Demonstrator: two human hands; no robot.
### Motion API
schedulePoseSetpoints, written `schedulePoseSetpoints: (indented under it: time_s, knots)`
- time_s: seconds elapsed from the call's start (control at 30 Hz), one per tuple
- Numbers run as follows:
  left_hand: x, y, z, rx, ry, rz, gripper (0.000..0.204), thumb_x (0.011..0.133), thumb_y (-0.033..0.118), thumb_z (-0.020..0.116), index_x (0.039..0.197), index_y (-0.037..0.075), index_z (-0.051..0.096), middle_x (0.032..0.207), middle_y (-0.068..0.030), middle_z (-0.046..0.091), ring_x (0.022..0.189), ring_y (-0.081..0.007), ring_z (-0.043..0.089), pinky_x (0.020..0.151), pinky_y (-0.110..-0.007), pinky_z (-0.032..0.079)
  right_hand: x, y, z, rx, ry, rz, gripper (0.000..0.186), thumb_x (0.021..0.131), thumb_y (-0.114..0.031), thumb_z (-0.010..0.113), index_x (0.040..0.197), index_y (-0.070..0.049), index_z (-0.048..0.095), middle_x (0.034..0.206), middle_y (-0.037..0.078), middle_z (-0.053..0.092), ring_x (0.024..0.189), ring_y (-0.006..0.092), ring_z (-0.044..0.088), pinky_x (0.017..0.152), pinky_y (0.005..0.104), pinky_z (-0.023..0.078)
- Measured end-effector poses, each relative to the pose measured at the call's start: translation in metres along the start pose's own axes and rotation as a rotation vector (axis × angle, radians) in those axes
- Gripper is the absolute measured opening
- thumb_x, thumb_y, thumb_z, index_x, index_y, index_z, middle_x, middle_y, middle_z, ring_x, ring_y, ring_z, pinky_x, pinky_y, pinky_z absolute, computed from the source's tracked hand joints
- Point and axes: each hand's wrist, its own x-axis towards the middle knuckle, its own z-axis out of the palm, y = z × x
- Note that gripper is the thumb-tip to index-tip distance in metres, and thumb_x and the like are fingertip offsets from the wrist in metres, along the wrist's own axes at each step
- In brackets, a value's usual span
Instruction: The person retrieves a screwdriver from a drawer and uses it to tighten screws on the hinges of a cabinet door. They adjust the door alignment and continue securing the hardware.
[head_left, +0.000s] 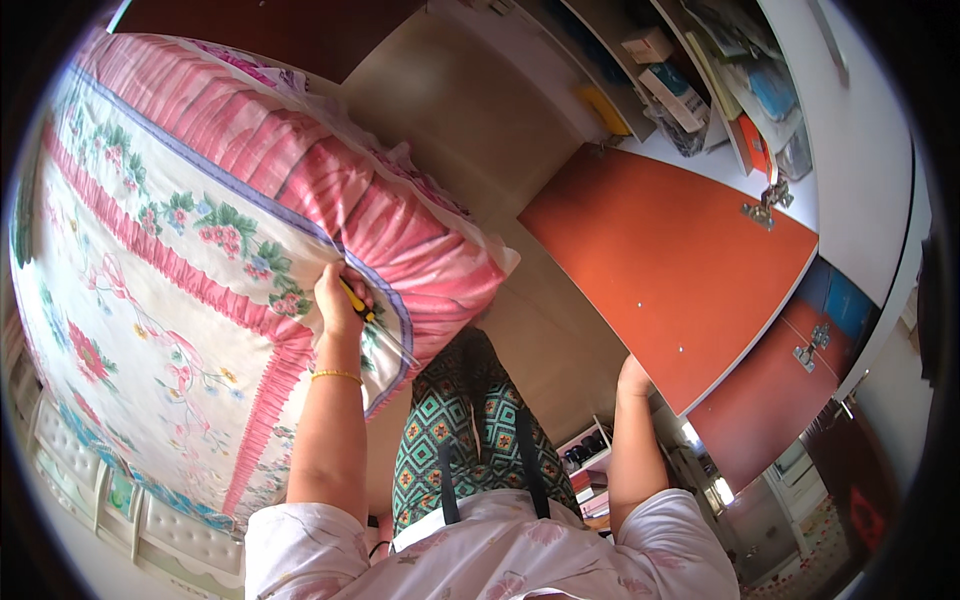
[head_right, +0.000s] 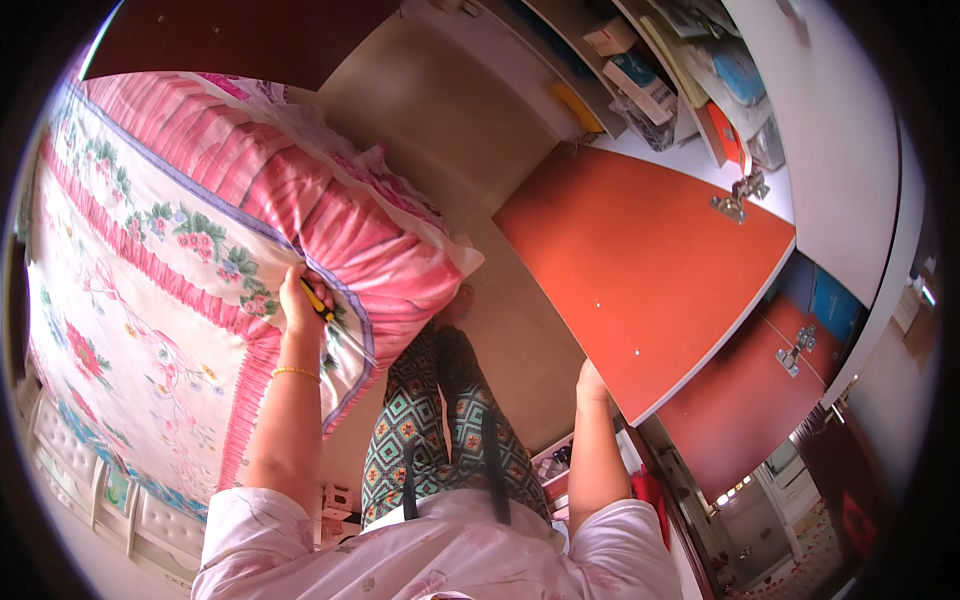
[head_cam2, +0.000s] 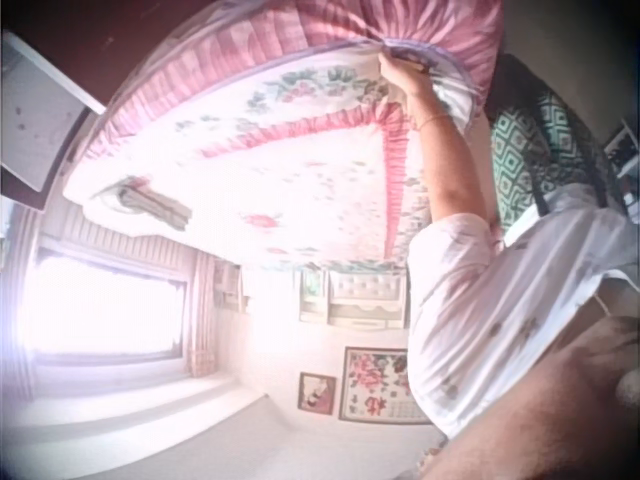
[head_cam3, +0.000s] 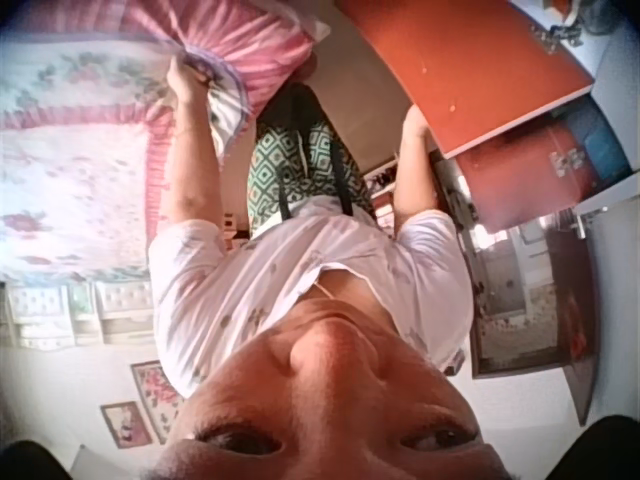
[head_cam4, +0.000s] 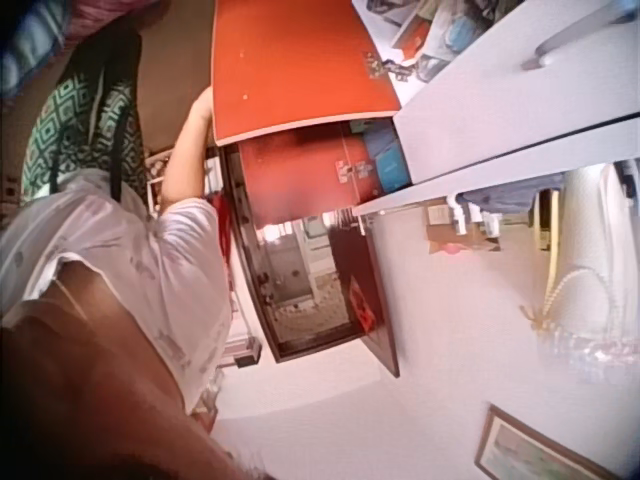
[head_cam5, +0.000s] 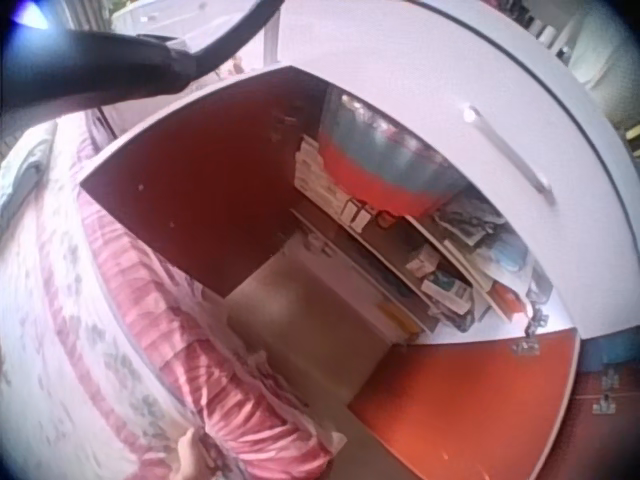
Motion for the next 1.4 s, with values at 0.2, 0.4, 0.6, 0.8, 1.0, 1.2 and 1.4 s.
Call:
schedulePoseSetpoints:
  time_s: [0.2,0.4,0.6,0.8,1.0,1.2,1.4]
  knots:
    - [0.001,-0.001,0.000,-0.027,0.014,-0.014,0.030,0.078,0.022,0.046,0.056,0.003,0.045,0.042,-0.0078,0.039,0.031,-0.0191,0.036,0.032,-0.029,0.034,-0.009,0.016,-0.003,-0.297,0.115,0.082,0.023,0.088,-0.015,0.051,0.104,-0.001,0.053,0.103,0.006,0.054,0.092,0.0168,0.051,0.076,0.0294,0.044]
    - [-0.001,0.002,0.000,-0.001,0.004,0.000,0.027,0.080,0.021,0.046,0.059,0.003,0.046,0.043,-0.0073,0.039,0.033,-0.0181,0.036,0.032,-0.029,0.033,-0.073,0.010,0.122,-0.188,-0.229,0.635,0.031,0.085,-0.021,0.055,0.112,-0.006,0.047,0.100,0.002,0.054,0.086,0.0099,0.053,0.065,0.0229,0.043]
    - [-0.006,0.003,0.000,-0.021,-0.025,0.010,0.033,0.082,0.021,0.046,0.056,0.002,0.046,0.042,-0.0079,0.040,0.032,-0.0172,0.037,0.031,-0.027,0.034,0.063,0.091,0.276,0.036,-0.095,0.351,0.043,0.084,-0.017,0.055,0.122,-0.008,0.040,0.094,0.002,0.051,0.078,0.0090,0.048,0.060,0.0222,0.039]
    - [-0.011,0.001,-0.002,-0.029,0.025,0.034,0.032,0.081,0.017,0.043,0.054,0.000,0.046,0.041,-0.0083,0.040,0.030,-0.0168,0.037,0.029,-0.027,0.035,0.234,0.150,0.289,-0.103,-0.010,0.610,0.042,0.084,-0.018,0.050,0.125,-0.012,0.040,0.108,0.006,0.052,0.092,0.0175,0.052,0.081,0.0331,0.040]
    - [-0.015,0.001,-0.005,-0.076,0.017,0.078,0.035,0.083,0.017,0.044,0.053,0.000,0.045,0.040,-0.0090,0.040,0.028,-0.0170,0.037,0.027,-0.028,0.035,0.325,0.194,0.254,0.187,-0.006,0.691,0.047,0.084,-0.008,0.047,0.127,-0.021,0.032,0.112,0.005,0.048,0.094,0.0216,0.050,0.078,0.0409,0.042]
    - [-0.017,-0.004,-0.007,-0.095,0.002,0.123,0.033,0.084,0.019,0.045,0.058,0.000,0.048,0.041,-0.0082,0.041,0.028,-0.0155,0.037,0.025,-0.027,0.034,0.305,0.195,0.277,0.188,-0.003,0.648,0.052,0.083,-0.006,0.046,0.128,-0.026,0.031,0.107,0.005,0.048,0.093,0.0217,0.048,0.079,0.0447,0.042]
    - [-0.017,-0.007,-0.006,-0.054,0.041,0.133,0.033,0.085,0.021,0.043,0.058,0.003,0.045,0.040,-0.0082,0.040,0.028,-0.0158,0.036,0.026,-0.026,0.033,0.268,0.172,0.295,0.114,-0.054,0.557,0.059,0.083,-0.009,0.046,0.133,-0.031,0.023,0.106,0.000,0.048,0.086,0.0158,0.051,0.072,0.0386,0.042]
